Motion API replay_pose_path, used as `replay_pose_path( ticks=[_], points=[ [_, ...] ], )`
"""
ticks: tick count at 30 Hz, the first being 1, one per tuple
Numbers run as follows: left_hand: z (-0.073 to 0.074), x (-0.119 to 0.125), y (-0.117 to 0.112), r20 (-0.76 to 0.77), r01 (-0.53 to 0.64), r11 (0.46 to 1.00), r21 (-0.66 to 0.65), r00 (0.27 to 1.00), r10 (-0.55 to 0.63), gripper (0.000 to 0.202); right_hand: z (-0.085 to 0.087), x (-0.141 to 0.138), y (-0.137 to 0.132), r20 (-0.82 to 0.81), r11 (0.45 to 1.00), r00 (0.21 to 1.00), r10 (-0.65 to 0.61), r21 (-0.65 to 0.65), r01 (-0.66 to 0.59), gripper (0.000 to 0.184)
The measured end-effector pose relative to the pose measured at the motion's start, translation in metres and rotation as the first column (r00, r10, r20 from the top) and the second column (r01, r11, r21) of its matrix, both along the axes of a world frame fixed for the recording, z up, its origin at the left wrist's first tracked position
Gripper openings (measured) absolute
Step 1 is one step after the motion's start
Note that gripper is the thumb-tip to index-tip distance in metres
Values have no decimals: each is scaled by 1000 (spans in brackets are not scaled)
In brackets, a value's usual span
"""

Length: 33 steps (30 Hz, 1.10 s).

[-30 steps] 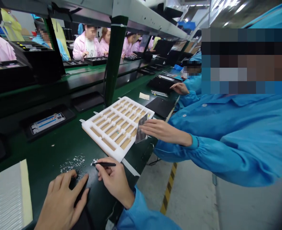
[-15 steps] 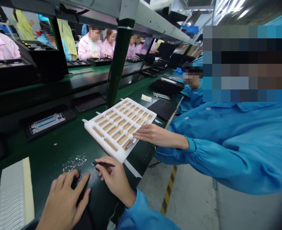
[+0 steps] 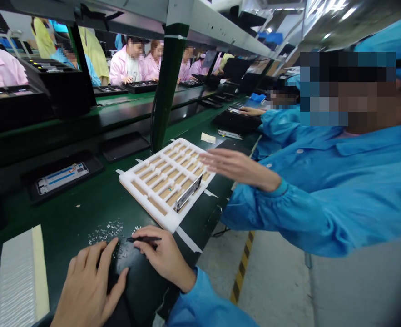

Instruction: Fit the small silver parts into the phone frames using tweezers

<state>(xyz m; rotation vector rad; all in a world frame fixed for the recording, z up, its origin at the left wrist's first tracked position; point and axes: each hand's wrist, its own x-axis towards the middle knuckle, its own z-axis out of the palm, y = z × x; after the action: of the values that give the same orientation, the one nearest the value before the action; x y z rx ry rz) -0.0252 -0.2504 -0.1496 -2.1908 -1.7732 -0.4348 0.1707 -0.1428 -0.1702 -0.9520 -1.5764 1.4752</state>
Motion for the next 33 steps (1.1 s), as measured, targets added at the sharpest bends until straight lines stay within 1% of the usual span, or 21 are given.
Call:
replay_pose_path(
  ticks=[4, 7, 14, 19, 24, 28, 33],
  points=[
    [1, 0, 1, -2, 0, 1000, -5, 1000, 0, 50, -7, -1, 0, -21, 993, 994, -104, -53, 103, 27],
    [3, 1, 1, 0, 4, 1000, 3, 1000, -4, 50, -9, -1, -1, -16, 991, 992, -127, -51, 126, 26],
    [3, 1, 1, -3, 0, 1000, 13, 1000, 0, 47, -7, 0, -2, 9, 996, 996, -92, 5, 92, 19],
    [2, 1, 1, 2, 6, 1000, 5, 1000, -6, 48, -6, 0, -2, -8, 994, 994, -113, -6, 113, 20],
    [1, 1, 0, 4, 4, 1000, 5, 1000, -4, 46, -7, 1, -3, 1, 995, 995, -97, -21, 97, 20],
    [0, 0, -1, 15, -3, 1000, -1, 1000, 3, 47, -5, -1, -2, 2, 992, 995, -99, -74, 99, 28],
    [0, 1, -1, -4, -69, 997, -23, 998, 69, 47, -1, -9, -2, 12, 980, 999, -48, -194, 50, 40]
  ],
)
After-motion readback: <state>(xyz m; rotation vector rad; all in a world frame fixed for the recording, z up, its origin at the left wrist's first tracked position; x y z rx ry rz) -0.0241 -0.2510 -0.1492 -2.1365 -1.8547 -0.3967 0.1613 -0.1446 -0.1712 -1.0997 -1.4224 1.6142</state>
